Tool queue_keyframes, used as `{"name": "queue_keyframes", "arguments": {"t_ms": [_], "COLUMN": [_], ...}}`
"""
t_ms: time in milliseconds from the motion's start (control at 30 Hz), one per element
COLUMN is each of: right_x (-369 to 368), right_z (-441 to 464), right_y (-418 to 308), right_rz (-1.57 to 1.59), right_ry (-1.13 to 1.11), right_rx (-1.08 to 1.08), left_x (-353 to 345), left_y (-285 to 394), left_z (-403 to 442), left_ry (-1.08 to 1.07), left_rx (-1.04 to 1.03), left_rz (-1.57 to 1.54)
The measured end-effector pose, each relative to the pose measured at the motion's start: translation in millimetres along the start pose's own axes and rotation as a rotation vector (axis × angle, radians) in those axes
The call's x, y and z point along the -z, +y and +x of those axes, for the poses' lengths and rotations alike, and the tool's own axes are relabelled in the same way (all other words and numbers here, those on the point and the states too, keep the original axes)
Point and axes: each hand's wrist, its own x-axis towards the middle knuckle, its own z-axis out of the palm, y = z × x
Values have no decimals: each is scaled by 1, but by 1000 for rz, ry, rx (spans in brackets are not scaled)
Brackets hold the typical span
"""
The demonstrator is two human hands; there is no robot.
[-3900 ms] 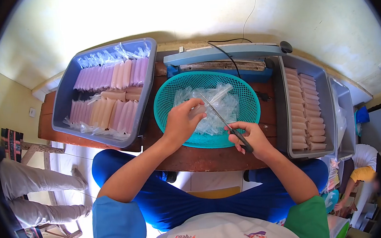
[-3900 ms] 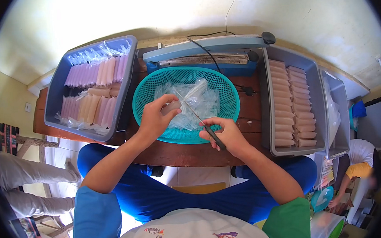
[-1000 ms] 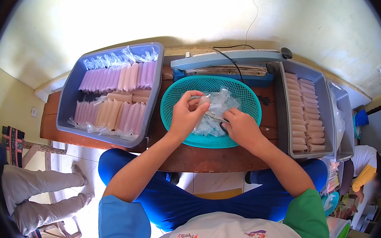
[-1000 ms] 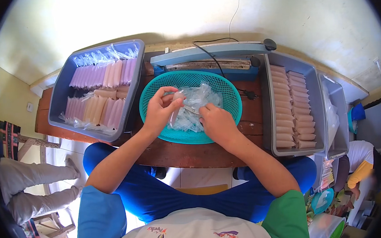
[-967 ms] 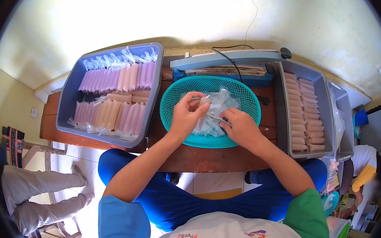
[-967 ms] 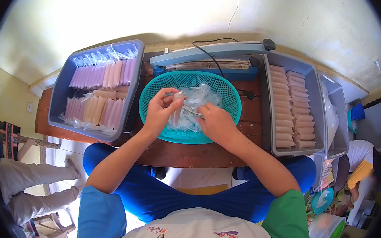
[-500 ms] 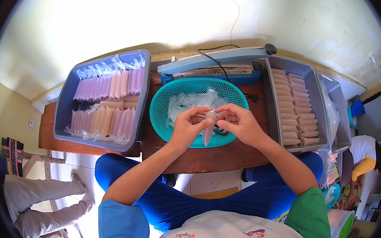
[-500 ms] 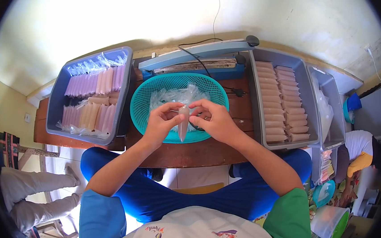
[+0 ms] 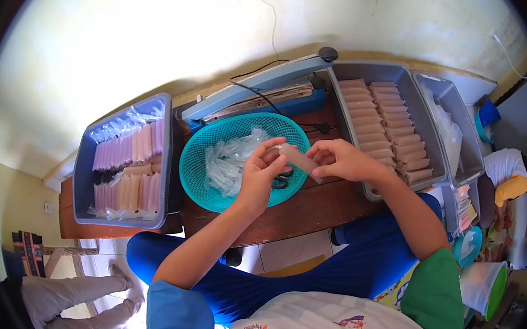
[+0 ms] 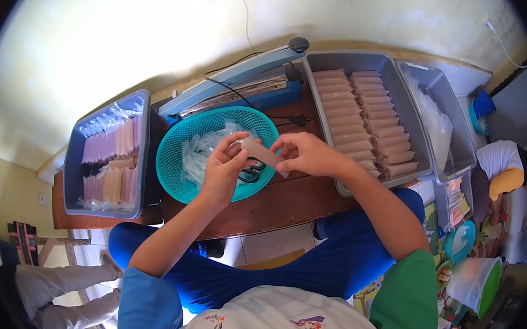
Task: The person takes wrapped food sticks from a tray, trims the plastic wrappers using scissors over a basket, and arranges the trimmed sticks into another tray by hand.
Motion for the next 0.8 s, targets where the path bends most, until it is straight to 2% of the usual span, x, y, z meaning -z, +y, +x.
{"name": "queue_keyframes", "arguments": {"t_ms": [200, 267, 300, 367, 433, 500, 700, 733, 800], "right_x": [49, 67, 75, 96, 108, 114, 141, 144, 150], "right_z": [-30, -38, -42, -49, -60, -74, -101, -103, -102], "right_y": [-6, -13, -15, -12, -16, -32, -31, -28, -19], "right_rz": [-197, -480, -528, -515, -509, -80, -203, -257, -348], "right_ry": [-67, -73, -25, 49, 125, 300, 604, 660, 664], "right_rx": [-111, -102, -75, -25, 25, -104, -119, -139, -132], "left_x": [-29, -38, -42, -51, -66, -85, -133, -141, -156], "left_y": [-13, -20, -26, -37, -39, -35, -61, -65, -72], "left_z": [16, 27, 34, 51, 66, 74, 100, 104, 115], "left_ry": [-90, -113, -124, -126, -155, -174, -249, -261, -312], "left_rx": [138, 109, 121, -49, -17, 33, -140, -135, 7], "left_rz": [229, 360, 359, 405, 436, 501, 582, 577, 472]}}
